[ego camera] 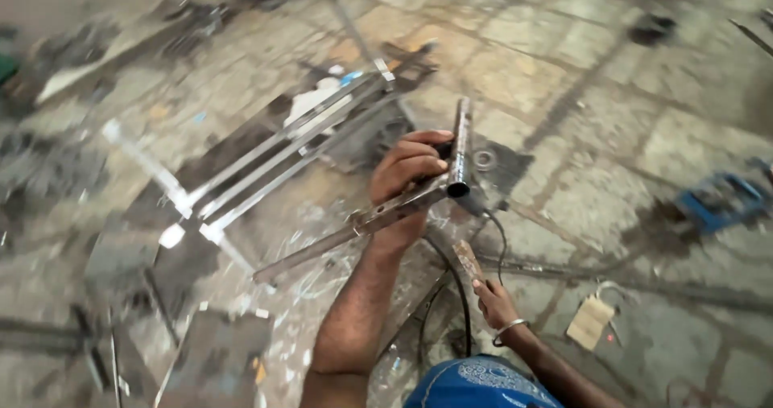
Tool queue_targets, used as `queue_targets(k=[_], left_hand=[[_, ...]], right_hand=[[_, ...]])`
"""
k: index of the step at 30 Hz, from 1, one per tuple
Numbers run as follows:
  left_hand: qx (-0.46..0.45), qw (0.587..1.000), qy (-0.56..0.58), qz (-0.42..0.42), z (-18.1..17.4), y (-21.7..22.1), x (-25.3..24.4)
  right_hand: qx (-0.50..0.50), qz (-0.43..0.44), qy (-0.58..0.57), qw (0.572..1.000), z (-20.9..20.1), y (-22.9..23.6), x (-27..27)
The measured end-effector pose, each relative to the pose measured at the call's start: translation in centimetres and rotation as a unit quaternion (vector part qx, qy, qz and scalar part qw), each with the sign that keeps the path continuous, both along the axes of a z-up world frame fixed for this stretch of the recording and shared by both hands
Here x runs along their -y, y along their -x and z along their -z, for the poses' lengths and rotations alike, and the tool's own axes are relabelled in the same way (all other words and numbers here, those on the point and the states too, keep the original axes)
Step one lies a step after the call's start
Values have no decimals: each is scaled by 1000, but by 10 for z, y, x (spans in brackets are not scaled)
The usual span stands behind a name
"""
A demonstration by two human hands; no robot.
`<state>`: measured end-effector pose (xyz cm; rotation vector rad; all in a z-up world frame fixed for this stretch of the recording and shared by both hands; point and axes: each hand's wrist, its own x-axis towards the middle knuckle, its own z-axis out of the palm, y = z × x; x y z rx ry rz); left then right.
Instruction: The person is fabricating a metal structure by grinding and welding metal pipes and plates.
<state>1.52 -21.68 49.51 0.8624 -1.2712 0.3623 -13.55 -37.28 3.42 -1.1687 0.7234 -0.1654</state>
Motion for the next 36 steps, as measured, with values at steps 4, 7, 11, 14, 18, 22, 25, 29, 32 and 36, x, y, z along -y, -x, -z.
queue_targets(k=[4, 7, 11, 14, 18, 22, 25, 29, 32, 36], left_hand=[[28, 999, -12, 33, -9, 9, 52], [36, 996, -22, 81, -15, 24, 85], [52, 989, -39, 136, -18, 40, 122], [57, 982, -51, 175, -17, 56, 142], [23, 966, -71, 246, -6, 67, 160], [1, 960, -91, 265, 1, 73, 167], [2, 963, -106, 249, -4, 78, 161], [-3, 965, -129, 228, -1, 73, 148], [-20, 965, -142, 220, 3, 67, 140], [-30, 970, -179, 161, 7, 57, 119]], right_hand=[[0, 37, 20, 999, -43, 18, 3], [36, 68, 54, 996, -32, 24, 14], [8, 105, 52, 993, -31, 28, 28], [41, 122, 61, 990, -36, 32, 34], [22, 137, 100, 985, -50, 37, 40], [14, 143, 92, 985, -39, 37, 48], [26, 148, 74, 986, -41, 37, 49], [24, 134, 72, 988, -38, 33, 47], [-3, 118, 54, 992, -34, 29, 45], [-13, 96, 87, 991, -33, 24, 41]])
